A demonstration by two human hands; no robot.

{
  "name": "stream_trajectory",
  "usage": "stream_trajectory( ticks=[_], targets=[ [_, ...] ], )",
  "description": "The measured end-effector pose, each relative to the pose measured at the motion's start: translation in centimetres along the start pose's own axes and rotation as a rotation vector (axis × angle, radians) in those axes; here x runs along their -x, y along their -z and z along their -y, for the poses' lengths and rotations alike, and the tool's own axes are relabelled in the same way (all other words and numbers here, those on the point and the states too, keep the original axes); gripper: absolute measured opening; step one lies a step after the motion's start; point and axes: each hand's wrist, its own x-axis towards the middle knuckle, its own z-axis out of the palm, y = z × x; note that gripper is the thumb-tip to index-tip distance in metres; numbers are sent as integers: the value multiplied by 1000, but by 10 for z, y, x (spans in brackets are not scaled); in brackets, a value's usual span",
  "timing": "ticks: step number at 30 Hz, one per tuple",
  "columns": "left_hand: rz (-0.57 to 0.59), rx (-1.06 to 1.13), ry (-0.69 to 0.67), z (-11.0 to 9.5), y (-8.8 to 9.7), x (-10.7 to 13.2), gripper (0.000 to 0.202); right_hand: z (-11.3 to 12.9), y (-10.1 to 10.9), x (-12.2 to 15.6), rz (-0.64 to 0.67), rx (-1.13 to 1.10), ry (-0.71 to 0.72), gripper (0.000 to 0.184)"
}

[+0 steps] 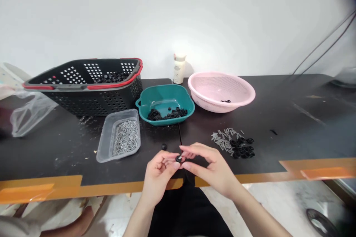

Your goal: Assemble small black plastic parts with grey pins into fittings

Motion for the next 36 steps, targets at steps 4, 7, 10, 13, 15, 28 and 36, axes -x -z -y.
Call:
stream_trajectory(
  ticks=[4, 7, 10, 13, 15, 28, 36],
  targets=[
    [-38, 48, 11, 1, -2, 0, 20, -24, 60, 13, -216, 349, -60, 20],
    [-67, 52, 5, -2, -6, 0, 22, -45, 108, 24, -322, 745, -260, 31],
    [-99, 45, -4, -3, -9, 0, 22, -58, 132, 29, -263, 941, -332, 34],
    [-76, 20, -11, -2, -7, 0, 20, -62, 132, 27, -213, 1050, -339, 28],
    [-48, 1, -22, -1, -5, -1, 19, -61, 128, 25, -213, 1086, -332, 25],
    [16, -59, -47, -7, -14, 6, 18, -22, 63, 16, -116, -639, -494, 30],
    [-12, -371, -294, -37, -41, 25, 15, -14, 4, 2, -64, -1001, -230, 32]
  ],
)
